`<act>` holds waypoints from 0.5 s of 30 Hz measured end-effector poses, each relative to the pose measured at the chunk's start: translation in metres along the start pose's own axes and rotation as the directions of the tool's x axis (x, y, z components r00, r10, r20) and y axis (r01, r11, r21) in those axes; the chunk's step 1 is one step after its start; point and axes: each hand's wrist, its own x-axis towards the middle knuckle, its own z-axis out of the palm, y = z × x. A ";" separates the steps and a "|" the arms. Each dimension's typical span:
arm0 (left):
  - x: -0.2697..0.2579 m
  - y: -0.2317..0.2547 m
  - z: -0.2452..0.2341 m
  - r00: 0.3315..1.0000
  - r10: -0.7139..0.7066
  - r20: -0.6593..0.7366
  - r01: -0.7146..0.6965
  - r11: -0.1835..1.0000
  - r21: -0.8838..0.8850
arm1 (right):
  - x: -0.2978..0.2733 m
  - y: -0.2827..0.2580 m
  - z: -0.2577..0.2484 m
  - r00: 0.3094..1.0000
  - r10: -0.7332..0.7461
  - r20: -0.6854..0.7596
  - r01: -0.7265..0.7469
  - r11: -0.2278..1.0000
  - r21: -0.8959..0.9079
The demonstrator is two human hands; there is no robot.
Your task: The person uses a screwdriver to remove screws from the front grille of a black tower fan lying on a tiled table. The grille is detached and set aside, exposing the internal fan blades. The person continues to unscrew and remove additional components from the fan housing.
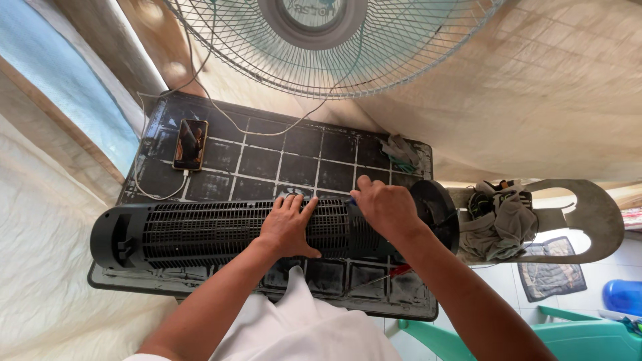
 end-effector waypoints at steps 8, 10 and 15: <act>0.000 0.003 -0.002 1.000 -0.022 0.019 0.021 0.999 0.030 | -0.003 -0.019 0.008 0.901 -0.019 -0.433 0.174 0.931 0.321; -0.001 0.005 -0.002 0.999 -0.029 0.021 0.028 0.999 0.045 | -0.002 -0.025 0.005 0.965 0.100 -0.243 -0.005 0.933 0.361; -0.001 0.007 -0.002 0.999 -0.032 0.019 0.031 0.998 0.047 | -0.005 -0.022 0.000 0.950 -0.022 -0.313 0.077 0.983 0.164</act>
